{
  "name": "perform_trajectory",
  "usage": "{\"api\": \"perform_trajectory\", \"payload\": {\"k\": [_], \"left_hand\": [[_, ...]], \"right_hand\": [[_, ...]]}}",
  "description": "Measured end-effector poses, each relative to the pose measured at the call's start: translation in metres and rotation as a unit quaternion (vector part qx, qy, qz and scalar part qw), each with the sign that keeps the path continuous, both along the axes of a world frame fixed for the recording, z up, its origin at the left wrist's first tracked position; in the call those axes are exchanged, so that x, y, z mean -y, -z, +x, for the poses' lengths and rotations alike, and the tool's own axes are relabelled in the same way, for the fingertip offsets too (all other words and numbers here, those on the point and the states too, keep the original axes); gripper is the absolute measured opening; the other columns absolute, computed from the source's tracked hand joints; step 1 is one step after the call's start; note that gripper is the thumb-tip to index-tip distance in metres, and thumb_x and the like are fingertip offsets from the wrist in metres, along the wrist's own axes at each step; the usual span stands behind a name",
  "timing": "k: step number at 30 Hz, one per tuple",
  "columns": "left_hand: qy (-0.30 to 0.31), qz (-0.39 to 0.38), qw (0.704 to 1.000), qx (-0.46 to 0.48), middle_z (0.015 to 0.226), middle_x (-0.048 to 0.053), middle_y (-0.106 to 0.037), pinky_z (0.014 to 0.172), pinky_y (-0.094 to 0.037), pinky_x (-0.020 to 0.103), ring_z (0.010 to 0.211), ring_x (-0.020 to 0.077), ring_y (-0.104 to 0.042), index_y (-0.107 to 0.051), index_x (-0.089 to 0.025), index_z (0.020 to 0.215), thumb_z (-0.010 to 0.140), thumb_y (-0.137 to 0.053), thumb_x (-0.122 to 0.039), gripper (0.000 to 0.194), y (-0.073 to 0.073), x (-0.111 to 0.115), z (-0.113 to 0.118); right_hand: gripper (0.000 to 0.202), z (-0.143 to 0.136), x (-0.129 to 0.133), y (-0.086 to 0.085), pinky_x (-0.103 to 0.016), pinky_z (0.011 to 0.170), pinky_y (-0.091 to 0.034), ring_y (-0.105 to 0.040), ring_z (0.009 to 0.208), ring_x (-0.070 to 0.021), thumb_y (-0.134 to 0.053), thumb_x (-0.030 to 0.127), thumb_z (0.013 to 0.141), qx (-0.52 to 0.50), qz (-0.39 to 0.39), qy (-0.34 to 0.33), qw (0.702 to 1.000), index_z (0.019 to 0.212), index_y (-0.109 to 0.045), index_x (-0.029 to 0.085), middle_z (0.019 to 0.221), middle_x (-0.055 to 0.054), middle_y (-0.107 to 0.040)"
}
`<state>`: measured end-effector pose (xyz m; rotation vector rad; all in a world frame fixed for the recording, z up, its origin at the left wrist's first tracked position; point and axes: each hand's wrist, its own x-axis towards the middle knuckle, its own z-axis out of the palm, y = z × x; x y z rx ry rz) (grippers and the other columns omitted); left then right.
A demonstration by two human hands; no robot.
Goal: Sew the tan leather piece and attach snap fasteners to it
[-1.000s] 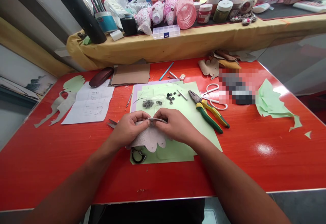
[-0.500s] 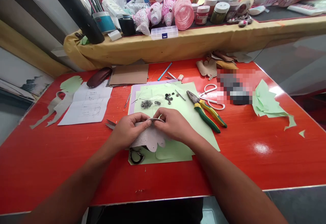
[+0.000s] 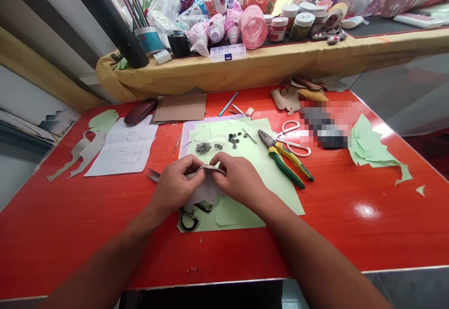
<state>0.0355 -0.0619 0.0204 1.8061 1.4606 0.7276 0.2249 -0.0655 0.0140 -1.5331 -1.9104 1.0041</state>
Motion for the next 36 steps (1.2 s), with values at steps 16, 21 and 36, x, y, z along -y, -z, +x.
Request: {"api": "perform_trajectory", "payload": {"k": [16, 21, 36], "left_hand": [[0.036, 0.211, 0.976, -0.042, 0.092, 0.003, -0.074, 0.076, -0.050, 0.028, 0.086, 0.0184, -0.068, -0.071, -0.021, 0.096, 0.095, -0.059, -0.016, 0.013, 0.013, 0.002, 0.001], [0.023, 0.283, 0.953, -0.108, 0.086, 0.001, -0.077, 0.067, -0.050, 0.027, 0.075, 0.0177, -0.071, -0.072, -0.021, 0.101, 0.094, -0.059, -0.014, 0.016, 0.016, 0.002, 0.000], [-0.002, 0.421, 0.904, -0.071, 0.106, 0.004, -0.077, 0.093, -0.051, 0.039, 0.103, 0.0233, -0.069, -0.068, -0.024, 0.102, 0.093, -0.064, -0.007, 0.019, 0.010, -0.006, -0.010]], "right_hand": [[0.007, -0.003, 0.001, 0.004, -0.026, 0.058, -0.031, -0.053, 0.055, -0.0146, -0.065, 0.024, 0.087, 0.024, 0.064, 0.045, 0.997, 0.094, -0.065, 0.023, 0.064, 0.004, -0.064], [0.009, -0.001, 0.005, 0.005, -0.025, 0.056, -0.030, -0.049, 0.049, -0.0135, -0.065, 0.027, 0.088, 0.035, 0.129, 0.055, 0.989, 0.096, -0.066, 0.022, 0.059, 0.005, -0.061], [0.031, 0.004, 0.010, -0.008, -0.026, 0.058, -0.042, -0.058, 0.057, -0.0136, -0.068, 0.045, 0.098, -0.141, 0.125, -0.057, 0.980, 0.117, -0.066, 0.021, 0.067, 0.003, -0.065]]}}
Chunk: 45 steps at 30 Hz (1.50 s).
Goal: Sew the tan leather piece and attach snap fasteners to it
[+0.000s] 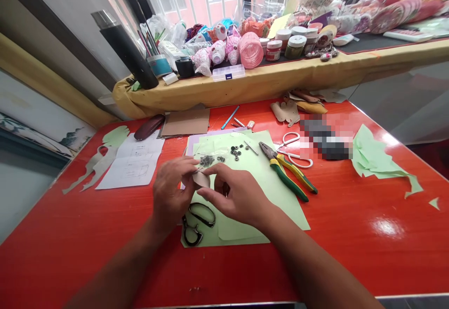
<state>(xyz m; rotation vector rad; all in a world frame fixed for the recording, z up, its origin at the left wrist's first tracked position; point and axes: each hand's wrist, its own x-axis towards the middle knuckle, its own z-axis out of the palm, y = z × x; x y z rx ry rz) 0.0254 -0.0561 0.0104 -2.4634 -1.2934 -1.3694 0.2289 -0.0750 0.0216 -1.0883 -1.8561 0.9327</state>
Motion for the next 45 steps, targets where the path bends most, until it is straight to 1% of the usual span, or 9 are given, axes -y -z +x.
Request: {"api": "perform_trajectory", "payload": {"k": [8, 17, 22, 25, 29, 32, 35, 40, 45], "left_hand": [[-0.005, 0.106, 0.991, 0.081, 0.082, -0.001, -0.049, 0.064, -0.042, 0.029, 0.075, 0.0146, -0.048, -0.076, -0.027, 0.105, 0.087, -0.074, 0.000, 0.033, -0.012, 0.005, -0.007], [0.073, 0.118, 0.983, 0.118, 0.093, 0.002, -0.062, 0.069, -0.054, 0.030, 0.082, 0.0156, -0.064, -0.072, -0.020, 0.107, 0.085, -0.066, 0.011, 0.039, -0.013, 0.008, -0.008], [0.093, 0.138, 0.981, 0.097, 0.097, 0.004, -0.067, 0.076, -0.056, 0.036, 0.089, 0.0200, -0.066, -0.070, -0.021, 0.104, 0.085, -0.066, 0.007, 0.034, -0.017, 0.012, -0.006], [0.094, 0.115, 0.986, 0.079, 0.098, 0.004, -0.070, 0.081, -0.054, 0.038, 0.092, 0.0207, -0.064, -0.069, -0.024, 0.103, 0.088, -0.068, 0.002, 0.030, -0.014, 0.013, -0.002], [-0.007, -0.028, 0.982, 0.187, 0.093, 0.003, -0.061, 0.079, -0.051, 0.034, 0.088, 0.0195, -0.058, -0.065, -0.024, 0.096, 0.088, -0.078, -0.019, 0.016, -0.008, 0.011, 0.003], [-0.024, -0.272, 0.918, 0.286, 0.071, -0.003, -0.051, 0.057, -0.040, 0.026, 0.063, 0.0133, -0.045, -0.059, -0.021, 0.079, 0.083, -0.083, -0.041, 0.032, -0.007, 0.008, 0.006], [0.074, -0.504, 0.792, 0.337, 0.055, -0.003, -0.048, 0.051, -0.029, 0.025, 0.052, 0.0107, -0.038, -0.064, -0.018, 0.069, 0.081, -0.082, -0.054, 0.042, -0.009, 0.005, 0.007], [0.215, -0.603, 0.575, 0.510, 0.085, 0.007, -0.067, 0.069, -0.046, 0.028, 0.075, 0.0157, -0.058, -0.078, -0.014, 0.087, 0.077, -0.087, -0.046, 0.034, -0.012, 0.001, 0.007], [0.269, -0.619, 0.539, 0.504, 0.090, 0.008, -0.064, 0.071, -0.045, 0.027, 0.078, 0.0150, -0.054, -0.080, -0.011, 0.095, 0.079, -0.087, -0.052, 0.046, -0.010, 0.005, 0.005]], "right_hand": [[0.044, 0.002, -0.005, -0.005, -0.029, 0.060, -0.051, -0.065, 0.061, -0.0157, -0.058, 0.058, 0.102, -0.210, -0.153, -0.007, 0.966, 0.114, -0.071, 0.018, 0.071, 0.000, -0.066], [0.061, -0.007, -0.012, 0.007, -0.033, 0.069, -0.057, -0.072, 0.080, -0.0201, -0.063, 0.072, 0.092, -0.255, -0.305, -0.023, 0.917, 0.120, -0.070, 0.018, 0.099, -0.008, -0.068], [0.065, -0.009, -0.009, 0.010, -0.033, 0.064, -0.056, -0.066, 0.066, -0.0176, -0.066, 0.077, 0.087, -0.345, -0.387, -0.042, 0.854, 0.106, -0.069, 0.015, 0.082, -0.004, -0.066], [0.056, -0.006, -0.010, 0.008, -0.030, 0.063, -0.052, -0.062, 0.066, -0.0163, -0.074, 0.070, 0.086, -0.359, -0.372, -0.043, 0.855, 0.092, -0.070, 0.014, 0.076, -0.004, -0.065], [0.046, -0.001, -0.010, 0.004, -0.027, 0.065, -0.047, -0.059, 0.072, -0.0151, -0.083, 0.060, 0.083, -0.372, -0.355, -0.010, 0.858, 0.093, -0.073, 0.016, 0.082, -0.003, -0.068], [0.045, -0.001, -0.010, 0.003, -0.027, 0.068, -0.046, -0.059, 0.076, -0.0163, -0.083, 0.059, 0.082, -0.373, -0.348, -0.007, 0.860, 0.098, -0.075, 0.018, 0.088, -0.004, -0.071], [0.046, -0.001, -0.011, 0.004, -0.028, 0.071, -0.047, -0.061, 0.080, -0.0173, -0.083, 0.059, 0.083, -0.381, -0.339, -0.011, 0.860, 0.103, -0.076, 0.018, 0.094, -0.005, -0.072], [0.044, 0.001, -0.013, 0.008, -0.028, 0.070, -0.048, -0.062, 0.080, -0.0178, -0.082, 0.058, 0.084, -0.395, -0.322, 0.026, 0.860, 0.100, -0.074, 0.018, 0.091, -0.005, -0.072], [0.045, -0.001, -0.014, 0.009, -0.029, 0.069, -0.048, -0.062, 0.077, -0.0178, -0.083, 0.060, 0.082, -0.383, -0.333, 0.024, 0.861, 0.098, -0.074, 0.018, 0.087, -0.004, -0.071]]}}
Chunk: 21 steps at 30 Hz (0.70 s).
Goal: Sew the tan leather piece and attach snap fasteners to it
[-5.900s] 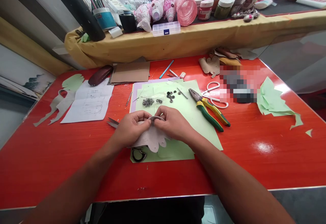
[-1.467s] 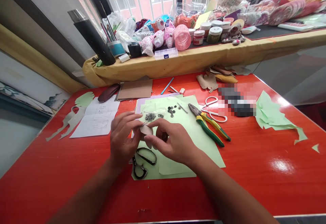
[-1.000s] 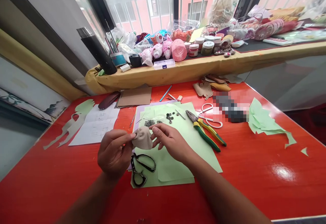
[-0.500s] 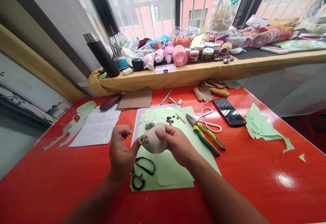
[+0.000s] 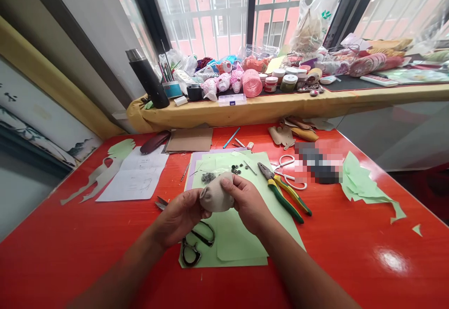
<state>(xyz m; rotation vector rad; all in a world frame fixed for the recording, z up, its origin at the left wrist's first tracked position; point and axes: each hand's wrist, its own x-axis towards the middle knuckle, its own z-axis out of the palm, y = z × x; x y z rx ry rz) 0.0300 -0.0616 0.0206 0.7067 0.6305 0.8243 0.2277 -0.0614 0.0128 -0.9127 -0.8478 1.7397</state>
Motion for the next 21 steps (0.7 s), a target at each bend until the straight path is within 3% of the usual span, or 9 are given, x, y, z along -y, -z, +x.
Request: {"api": "perform_trajectory", "payload": {"k": [12, 21], "left_hand": [[-0.024, -0.045, 0.999, -0.014, 0.079, 0.005, -0.061, 0.062, -0.037, 0.026, 0.067, 0.0116, -0.052, -0.075, -0.011, 0.078, 0.072, -0.094, -0.041, 0.036, 0.0032, 0.0013, 0.0031], [-0.035, -0.088, 0.995, 0.013, 0.073, 0.000, -0.055, 0.055, -0.032, 0.022, 0.061, 0.0080, -0.048, -0.074, -0.010, 0.087, 0.072, -0.095, -0.037, 0.037, 0.0054, 0.0044, 0.0094]], "right_hand": [[0.047, -0.0010, -0.0010, 0.0022, -0.030, 0.069, -0.049, -0.063, 0.078, -0.0192, -0.083, 0.061, 0.082, 0.025, -0.006, -0.007, 1.000, 0.099, -0.074, 0.019, 0.087, -0.005, -0.072], [0.044, -0.0027, -0.0009, 0.0041, -0.030, 0.070, -0.049, -0.064, 0.077, -0.0193, -0.083, 0.058, 0.083, 0.005, -0.008, -0.010, 1.000, 0.101, -0.075, 0.019, 0.091, -0.006, -0.075]]}}
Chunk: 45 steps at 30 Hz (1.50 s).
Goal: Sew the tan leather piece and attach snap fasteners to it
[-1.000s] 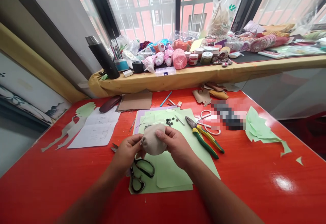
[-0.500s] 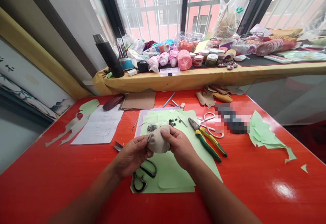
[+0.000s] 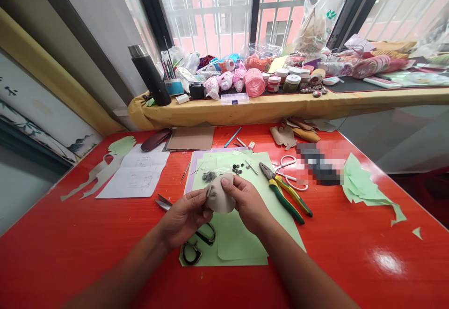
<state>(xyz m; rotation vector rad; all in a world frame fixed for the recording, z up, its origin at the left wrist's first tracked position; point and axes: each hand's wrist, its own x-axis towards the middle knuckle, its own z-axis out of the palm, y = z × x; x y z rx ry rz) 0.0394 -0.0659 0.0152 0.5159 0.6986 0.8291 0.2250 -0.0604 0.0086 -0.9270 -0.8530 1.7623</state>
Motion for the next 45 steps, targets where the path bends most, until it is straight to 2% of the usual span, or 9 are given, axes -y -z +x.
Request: {"api": "perform_trajectory", "payload": {"k": [4, 10, 18, 25, 29, 33, 37, 41, 45], "left_hand": [[-0.014, -0.035, 0.998, 0.050, 0.069, -0.003, -0.053, 0.051, -0.031, 0.020, 0.055, 0.0057, -0.044, -0.070, -0.012, 0.082, 0.071, -0.095, -0.033, 0.034, -0.002, 0.001, 0.001], [-0.030, -0.117, 0.982, 0.145, 0.056, -0.011, -0.038, 0.042, -0.024, 0.020, 0.043, 0.0027, -0.028, -0.055, -0.015, 0.068, 0.066, -0.095, -0.024, 0.041, -0.005, 0.002, 0.003], [0.000, -0.095, 0.982, 0.165, 0.064, -0.009, -0.046, 0.043, -0.023, 0.016, 0.048, 0.0023, -0.033, -0.064, -0.012, 0.085, 0.071, -0.097, -0.035, 0.042, -0.007, 0.006, -0.001], [-0.030, -0.141, 0.977, 0.160, 0.051, -0.012, -0.034, 0.039, -0.019, 0.016, 0.043, 0.0024, -0.025, -0.059, -0.014, 0.073, 0.064, -0.100, -0.026, 0.044, -0.007, 0.007, 0.004], [-0.059, -0.142, 0.971, 0.181, 0.052, -0.012, -0.040, 0.037, -0.020, 0.016, 0.041, 0.0010, -0.023, -0.064, -0.012, 0.077, 0.065, -0.099, -0.022, 0.039, -0.008, 0.007, 0.002], [-0.066, -0.117, 0.975, 0.174, 0.054, -0.009, -0.049, 0.042, -0.032, 0.016, 0.043, 0.0022, -0.035, -0.069, -0.012, 0.079, 0.068, -0.097, -0.024, 0.032, -0.006, 0.006, -0.002], [-0.062, -0.056, 0.988, 0.129, 0.086, 0.005, -0.074, 0.069, -0.051, 0.024, 0.077, 0.0147, -0.065, -0.078, -0.013, 0.098, 0.075, -0.092, -0.031, 0.033, -0.006, 0.003, -0.002], [-0.025, 0.036, 0.995, 0.093, 0.093, 0.010, -0.075, 0.080, -0.049, 0.031, 0.089, 0.0233, -0.065, -0.079, -0.013, 0.101, 0.084, -0.083, -0.041, 0.033, -0.010, -0.003, -0.006], [0.028, 0.108, 0.994, 0.019, 0.087, 0.010, -0.070, 0.074, -0.043, 0.029, 0.080, 0.0190, -0.059, -0.078, -0.012, 0.096, 0.085, -0.081, -0.049, 0.038, -0.013, -0.007, -0.020]], "right_hand": [[0.042, -0.001, 0.000, 0.000, -0.028, 0.070, -0.048, -0.063, 0.079, -0.0180, -0.083, 0.057, 0.084, -0.003, -0.002, 0.001, 1.000, 0.102, -0.077, 0.019, 0.094, -0.005, -0.076], [0.045, -0.005, 0.002, 0.001, -0.028, 0.071, -0.049, -0.065, 0.083, -0.0198, -0.083, 0.059, 0.083, -0.005, -0.005, -0.003, 1.000, 0.105, -0.079, 0.020, 0.095, -0.006, -0.077], [0.042, -0.005, 0.001, 0.002, -0.027, 0.068, -0.046, -0.062, 0.077, -0.0180, -0.086, 0.057, 0.081, -0.007, -0.006, -0.003, 1.000, 0.099, -0.078, 0.020, 0.087, -0.005, -0.075], [0.043, -0.007, 0.001, 0.005, -0.025, 0.064, -0.044, -0.059, 0.073, -0.0152, -0.087, 0.057, 0.079, 0.008, -0.013, -0.008, 1.000, 0.100, -0.079, 0.020, 0.089, -0.004, -0.074], [0.044, -0.009, 0.002, 0.004, -0.025, 0.065, -0.047, -0.062, 0.075, -0.0161, -0.086, 0.057, 0.080, -0.011, -0.016, -0.019, 1.000, 0.103, -0.079, 0.020, 0.092, -0.005, -0.076], [0.044, -0.011, 0.004, 0.003, -0.025, 0.067, -0.049, -0.064, 0.079, -0.0171, -0.086, 0.055, 0.081, -0.033, -0.020, -0.030, 0.999, 0.105, -0.080, 0.019, 0.097, -0.007, -0.076], [0.043, -0.010, 0.003, 0.006, -0.026, 0.067, -0.049, -0.062, 0.076, -0.0159, -0.087, 0.054, 0.080, -0.023, -0.017, -0.034, 0.999, 0.103, -0.079, 0.019, 0.096, -0.007, -0.075], [0.046, -0.003, 0.001, 0.010, -0.028, 0.066, -0.050, -0.061, 0.071, -0.0160, -0.082, 0.059, 0.084, -0.001, -0.002, -0.065, 0.998, 0.103, -0.077, 0.017, 0.085, -0.005, -0.071], [0.049, 0.007, -0.004, 0.011, -0.031, 0.069, -0.051, -0.061, 0.070, -0.0163, -0.074, 0.065, 0.089, 0.044, 0.042, -0.038, 0.997, 0.088, -0.072, 0.016, 0.078, -0.004, -0.067]]}}
